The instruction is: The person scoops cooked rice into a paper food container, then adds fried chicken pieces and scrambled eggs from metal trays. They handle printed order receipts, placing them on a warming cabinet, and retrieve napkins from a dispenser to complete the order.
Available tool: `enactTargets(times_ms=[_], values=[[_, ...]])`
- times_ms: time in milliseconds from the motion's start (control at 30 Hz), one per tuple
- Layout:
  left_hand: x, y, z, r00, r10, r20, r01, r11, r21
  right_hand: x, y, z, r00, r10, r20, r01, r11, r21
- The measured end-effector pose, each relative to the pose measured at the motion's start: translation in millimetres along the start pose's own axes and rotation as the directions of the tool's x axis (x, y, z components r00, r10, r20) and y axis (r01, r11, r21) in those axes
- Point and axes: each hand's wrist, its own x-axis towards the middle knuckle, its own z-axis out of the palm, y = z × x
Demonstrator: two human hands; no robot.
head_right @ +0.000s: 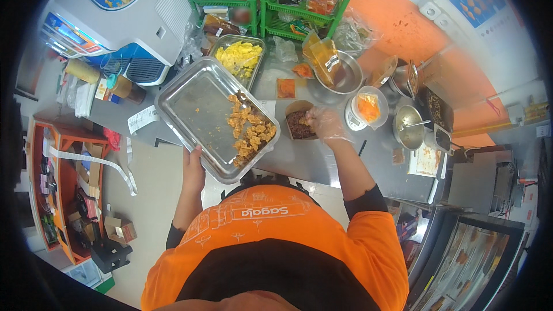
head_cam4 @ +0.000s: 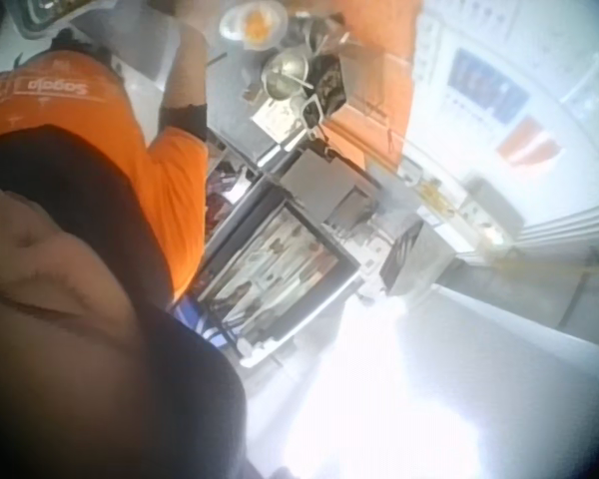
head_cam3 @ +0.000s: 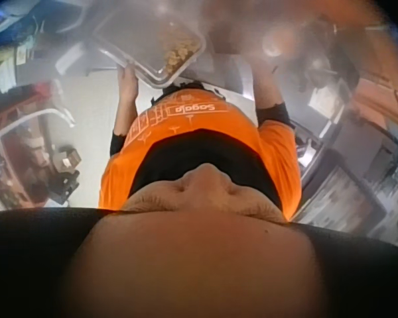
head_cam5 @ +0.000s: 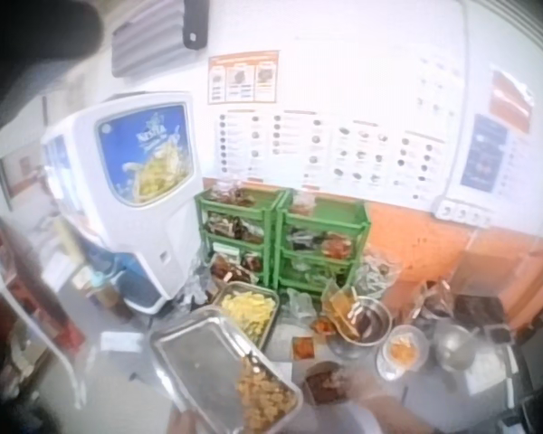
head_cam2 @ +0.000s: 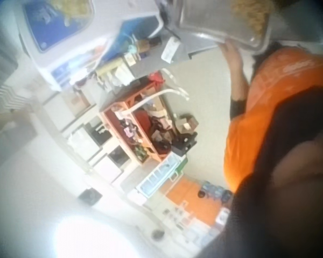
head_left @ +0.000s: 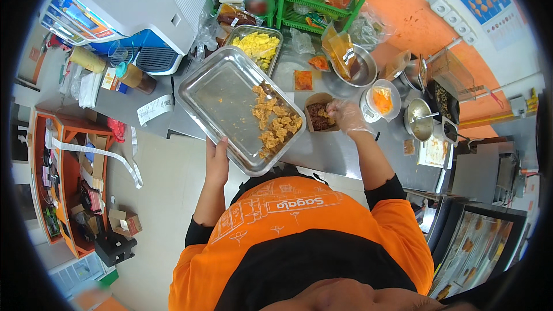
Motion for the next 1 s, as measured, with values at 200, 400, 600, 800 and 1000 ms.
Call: enactTargets(times_ms=[200,400,600,800,1000], values=[[2.3,-0.7,0.6,1.0,-0.003,0.002,0.002,0.998,0.057,-12.5,0.1,14.4,0.956,-0.283,-0.073,0.243,0.908,-0.343],[-0.6,2.2,15.1,0.998,0.002,0.055,-0.005,0.998,0.067,-31.8,-113.0,-32.7,0.81,-0.587,-0.011,0.587,0.81,-0.013],[0.3,-4.0,23.8,0.993,0.019,0.118,-0.028,0.997,0.079,-43.0,-163.8,-16.5,0.846,-0.488,0.216,0.517,0.849,-0.106],[-3.1,-3.3,24.9,0.993,0.001,0.118,-0.006,0.999,0.041,-26.8,-129.8,-9.2,0.895,-0.428,0.122,0.117,0.49,0.864],[-1.2,-2.7,26.9,0.991,0.0,0.136,-0.008,0.998,0.056,-13.5,-123.5,-27.4,0.84,-0.473,0.264,-0.071,0.388,0.919]])
